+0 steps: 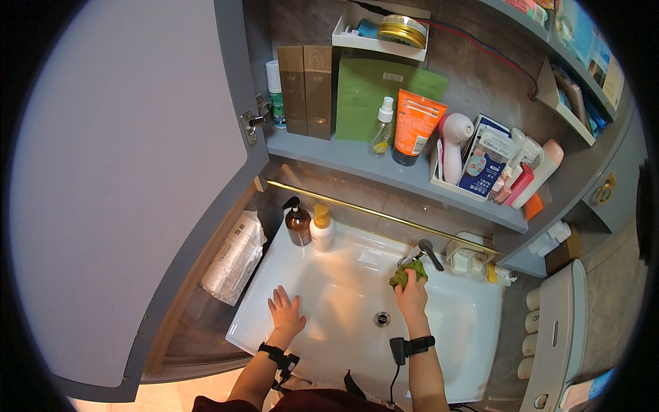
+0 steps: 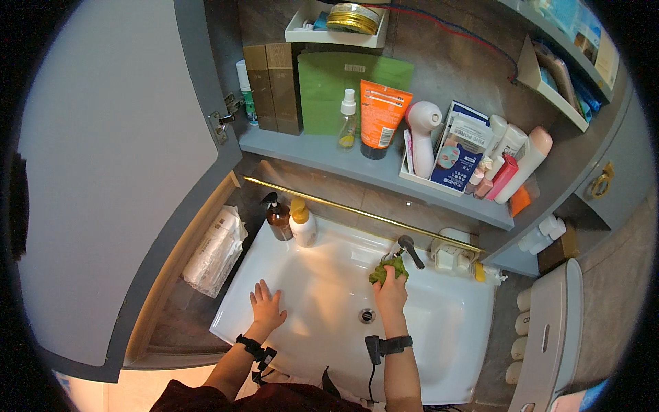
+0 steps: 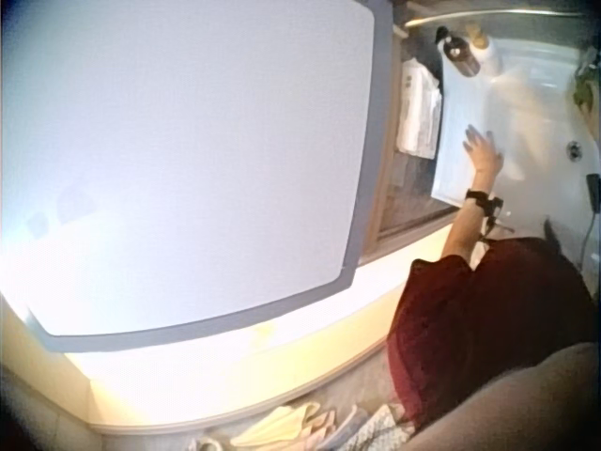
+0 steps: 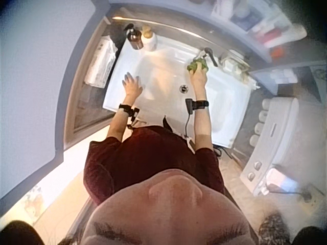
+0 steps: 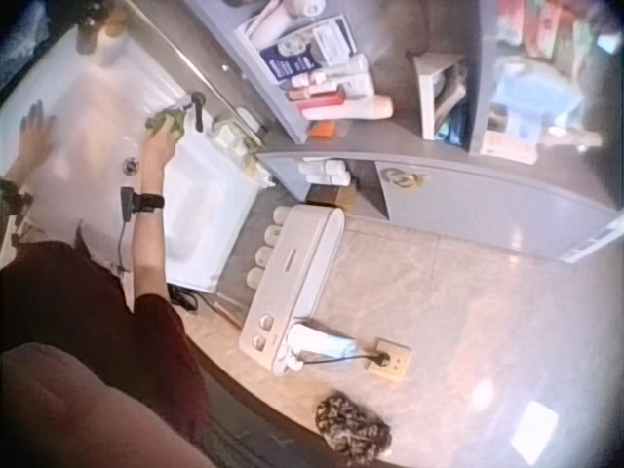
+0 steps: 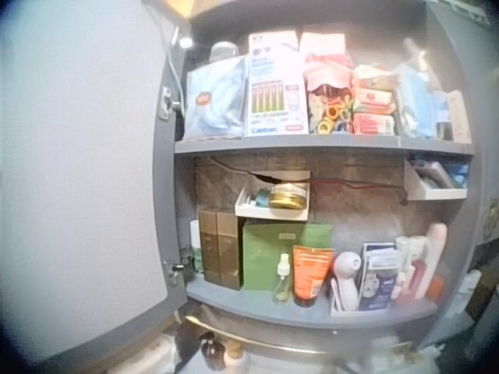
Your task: The person cleans a bathroom sink and mirror with a cloth, wringing it out under the faucet and wiping down the faucet, sink basin, and mirror surface.
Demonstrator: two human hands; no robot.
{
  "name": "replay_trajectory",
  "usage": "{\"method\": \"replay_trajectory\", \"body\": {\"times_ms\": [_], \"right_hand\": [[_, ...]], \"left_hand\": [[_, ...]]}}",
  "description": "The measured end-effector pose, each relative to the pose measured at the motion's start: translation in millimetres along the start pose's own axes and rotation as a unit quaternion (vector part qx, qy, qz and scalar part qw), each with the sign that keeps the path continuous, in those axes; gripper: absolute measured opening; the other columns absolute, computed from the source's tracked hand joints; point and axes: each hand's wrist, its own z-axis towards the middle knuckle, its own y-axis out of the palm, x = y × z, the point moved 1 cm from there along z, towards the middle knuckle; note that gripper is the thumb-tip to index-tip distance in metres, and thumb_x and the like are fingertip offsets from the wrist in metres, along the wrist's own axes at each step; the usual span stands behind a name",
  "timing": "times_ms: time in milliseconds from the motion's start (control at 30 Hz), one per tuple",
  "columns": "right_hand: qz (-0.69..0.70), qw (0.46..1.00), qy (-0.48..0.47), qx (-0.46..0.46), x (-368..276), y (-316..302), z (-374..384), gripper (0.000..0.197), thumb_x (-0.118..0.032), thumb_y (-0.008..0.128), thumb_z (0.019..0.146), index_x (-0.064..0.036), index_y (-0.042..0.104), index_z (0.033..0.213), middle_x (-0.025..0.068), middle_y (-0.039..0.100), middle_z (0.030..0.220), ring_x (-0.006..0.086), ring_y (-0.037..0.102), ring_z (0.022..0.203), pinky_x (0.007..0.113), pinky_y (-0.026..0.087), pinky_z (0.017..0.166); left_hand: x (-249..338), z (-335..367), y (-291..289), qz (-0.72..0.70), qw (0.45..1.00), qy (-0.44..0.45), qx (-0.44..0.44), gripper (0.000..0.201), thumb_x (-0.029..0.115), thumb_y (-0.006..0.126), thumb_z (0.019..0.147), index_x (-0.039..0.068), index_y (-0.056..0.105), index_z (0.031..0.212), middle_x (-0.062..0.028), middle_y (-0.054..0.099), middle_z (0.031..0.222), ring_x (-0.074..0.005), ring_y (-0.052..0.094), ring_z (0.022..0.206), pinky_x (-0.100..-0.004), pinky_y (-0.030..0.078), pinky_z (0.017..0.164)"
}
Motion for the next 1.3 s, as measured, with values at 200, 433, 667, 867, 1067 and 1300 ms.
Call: {"method": "replay_trajectory", "body": {"times_ms": [200, 433, 667, 867, 1067, 1300], "right_hand": [[-0.027, 1.000, -0.002, -0.014, -1.2, -3.5, -3.0, 0.047, -0.018, 0.067, 0.077, -0.0174, 0.049, 0.120, 0.0233, 0.050, 0.111, 0.0415, 0.060, 0.086, 0.048, 0.051, 0.071], [-0.075, 0.988, -0.108, -0.080, -53.2, -52.8, -27.9, 0.052, -0.018, 0.069, 0.076, -0.0171, 0.050, 0.124, 0.0205, 0.050, 0.106, 0.0373, 0.062, 0.079, 0.045, 0.053, 0.066], [0.018, 0.959, -0.245, 0.141, -163.3, -103.4, 9.1, 0.052, -0.010, 0.068, 0.072, -0.0116, 0.054, 0.121, 0.0153, 0.050, 0.108, 0.0313, 0.060, 0.086, 0.040, 0.054, 0.066], [-0.110, 0.962, -0.177, 0.177, -131.4, -89.6, 62.9, 0.050, -0.007, 0.064, 0.073, -0.0129, 0.055, 0.121, 0.0139, 0.054, 0.112, 0.0296, 0.059, 0.089, 0.039, 0.053, 0.071], [-0.108, 0.948, -0.055, 0.293, -17.4, -150.7, 33.8, 0.058, 0.002, 0.065, 0.069, -0.0101, 0.054, 0.124, 0.0215, 0.048, 0.126, 0.0398, 0.056, 0.103, 0.044, 0.050, 0.081], [-0.098, 0.969, -0.133, 0.182, -36.1, -86.2, 17.2, 0.056, -0.010, 0.070, 0.070, -0.0074, 0.056, 0.124, 0.0213, 0.044, 0.128, 0.0414, 0.047, 0.113, 0.045, 0.043, 0.093]], "left_hand": [[-1.5, 3.1, 3.0, -0.011, 1.000, 0.007, 0.018, 0.066, 0.039, 0.072, 0.070, 0.017, 0.048, 0.127, -0.0323, 0.015, 0.148, -0.0480, 0.015, 0.137, -0.0617, 0.018, 0.107], [-11.9, 1.4, 1.3, -0.015, 0.999, 0.028, 0.020, 0.062, 0.039, 0.071, 0.071, 0.016, 0.050, 0.126, -0.0332, 0.016, 0.147, -0.0488, 0.019, 0.135, -0.0599, 0.023, 0.105], [-12.7, 3.6, 4.9, -0.037, 0.995, 0.076, 0.048, 0.060, 0.036, 0.072, 0.071, 0.015, 0.050, 0.123, -0.0338, 0.017, 0.147, -0.0490, 0.021, 0.134, -0.0605, 0.023, 0.105], [-16.5, 3.8, 1.8, -0.034, 0.993, 0.071, 0.090, 0.051, 0.028, 0.072, 0.072, 0.012, 0.052, 0.116, -0.0322, 0.025, 0.142, -0.0473, 0.028, 0.129, -0.0582, 0.030, 0.102], [-8.8, 7.9, 1.8, -0.039, 0.994, 0.067, 0.079, 0.049, 0.026, 0.072, 0.071, 0.012, 0.052, 0.114, -0.0300, 0.030, 0.140, -0.0448, 0.032, 0.127, -0.0558, 0.033, 0.099], [-4.9, 9.7, 7.0, 0.020, 0.997, 0.029, 0.063, 0.054, 0.031, 0.072, 0.071, 0.013, 0.049, 0.116, -0.0306, 0.028, 0.141, -0.0445, 0.031, 0.128, -0.0559, 0.032, 0.100]]}}
